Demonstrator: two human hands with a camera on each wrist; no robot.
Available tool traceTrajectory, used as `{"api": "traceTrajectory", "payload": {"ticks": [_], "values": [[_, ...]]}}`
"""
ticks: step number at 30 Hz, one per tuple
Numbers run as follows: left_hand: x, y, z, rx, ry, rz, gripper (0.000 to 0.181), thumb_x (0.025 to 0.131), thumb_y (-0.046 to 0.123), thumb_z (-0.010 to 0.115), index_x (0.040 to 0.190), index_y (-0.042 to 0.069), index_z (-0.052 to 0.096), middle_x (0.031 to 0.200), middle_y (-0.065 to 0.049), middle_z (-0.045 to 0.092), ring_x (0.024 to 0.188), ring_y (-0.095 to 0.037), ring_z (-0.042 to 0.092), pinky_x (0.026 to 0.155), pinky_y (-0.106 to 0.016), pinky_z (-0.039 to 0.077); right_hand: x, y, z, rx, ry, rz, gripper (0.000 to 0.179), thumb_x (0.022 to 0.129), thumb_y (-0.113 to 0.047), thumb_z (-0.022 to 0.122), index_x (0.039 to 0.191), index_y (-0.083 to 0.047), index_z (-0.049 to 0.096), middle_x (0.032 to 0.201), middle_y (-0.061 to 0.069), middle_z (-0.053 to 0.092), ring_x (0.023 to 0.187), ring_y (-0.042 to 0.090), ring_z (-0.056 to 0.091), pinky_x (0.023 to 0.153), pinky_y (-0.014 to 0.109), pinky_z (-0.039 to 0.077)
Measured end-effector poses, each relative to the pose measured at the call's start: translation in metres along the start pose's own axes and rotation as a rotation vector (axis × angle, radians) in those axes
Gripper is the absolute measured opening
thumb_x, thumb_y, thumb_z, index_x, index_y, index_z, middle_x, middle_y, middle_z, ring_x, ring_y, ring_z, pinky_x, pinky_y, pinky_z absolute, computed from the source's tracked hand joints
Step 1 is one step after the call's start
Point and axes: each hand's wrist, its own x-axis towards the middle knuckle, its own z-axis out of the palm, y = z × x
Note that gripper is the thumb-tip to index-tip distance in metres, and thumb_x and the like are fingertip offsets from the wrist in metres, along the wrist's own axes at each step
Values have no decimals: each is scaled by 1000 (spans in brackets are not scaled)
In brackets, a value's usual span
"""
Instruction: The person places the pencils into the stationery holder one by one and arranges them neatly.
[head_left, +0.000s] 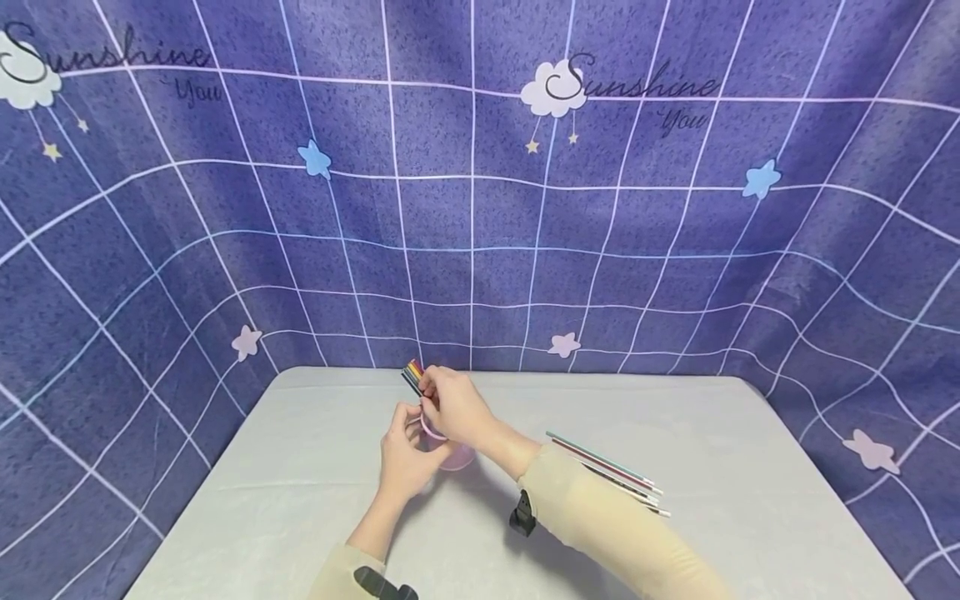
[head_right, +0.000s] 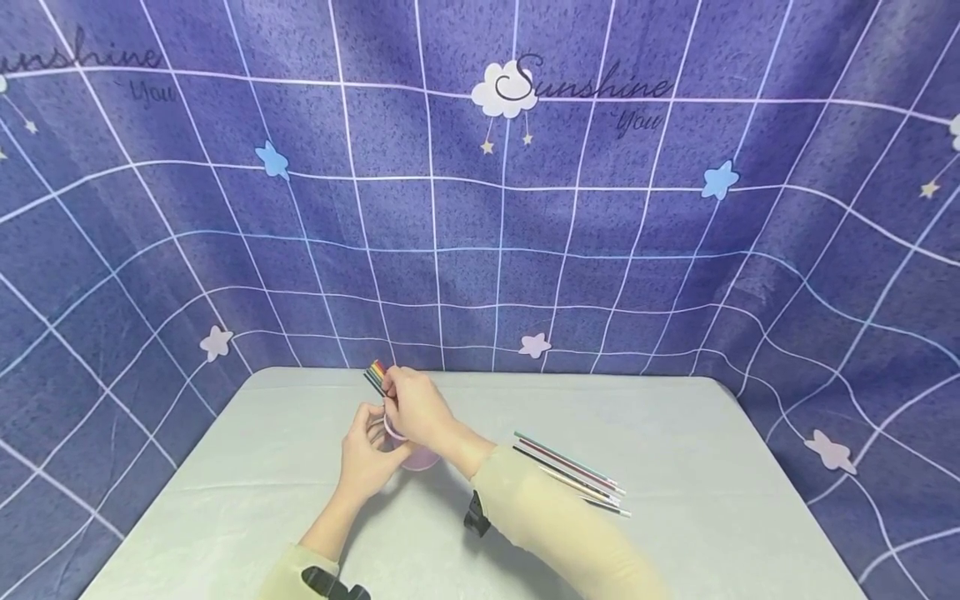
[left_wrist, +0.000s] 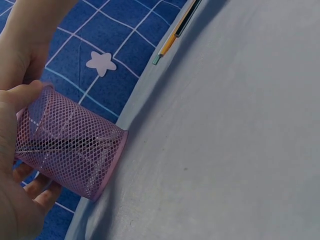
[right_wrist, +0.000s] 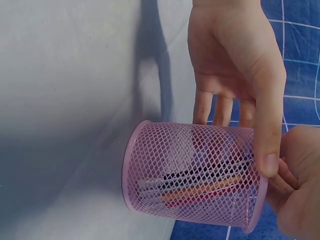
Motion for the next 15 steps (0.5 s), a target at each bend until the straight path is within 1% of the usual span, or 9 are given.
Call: {"api": "traceTrajectory", "payload": {"ticks": [6,10,13,15], "values": [[0,0,0,-11,-13,0,64,72,6,97,118,1,53,134,-26,70,124,-47,71,109,-51,60,-1,-3,0,9,15,11,16,91,0,76,102,-3,66,92,8,73,81,18,73,73,18,64],[0,0,-1,-4,-10,-4,64,72,6,97,118,1,53,133,-27,70,124,-47,71,109,-51,59,-3,-3,-2,29,5,20,16,91,0,77,101,-3,66,91,8,73,81,18,74,72,19,64],[-1,0,-1,1,-7,-10,65,72,7,98,119,2,53,134,-26,70,125,-46,70,109,-51,60,-4,-1,-4,52,-3,33,15,91,-1,77,102,-3,66,92,8,74,83,18,73,75,19,64],[-1,0,-1,1,-7,-10,66,72,9,98,121,3,54,135,-24,70,125,-45,70,109,-51,60,-4,2,-7,68,5,40,15,91,-1,76,102,-4,66,92,8,74,83,17,73,75,18,63]]}}
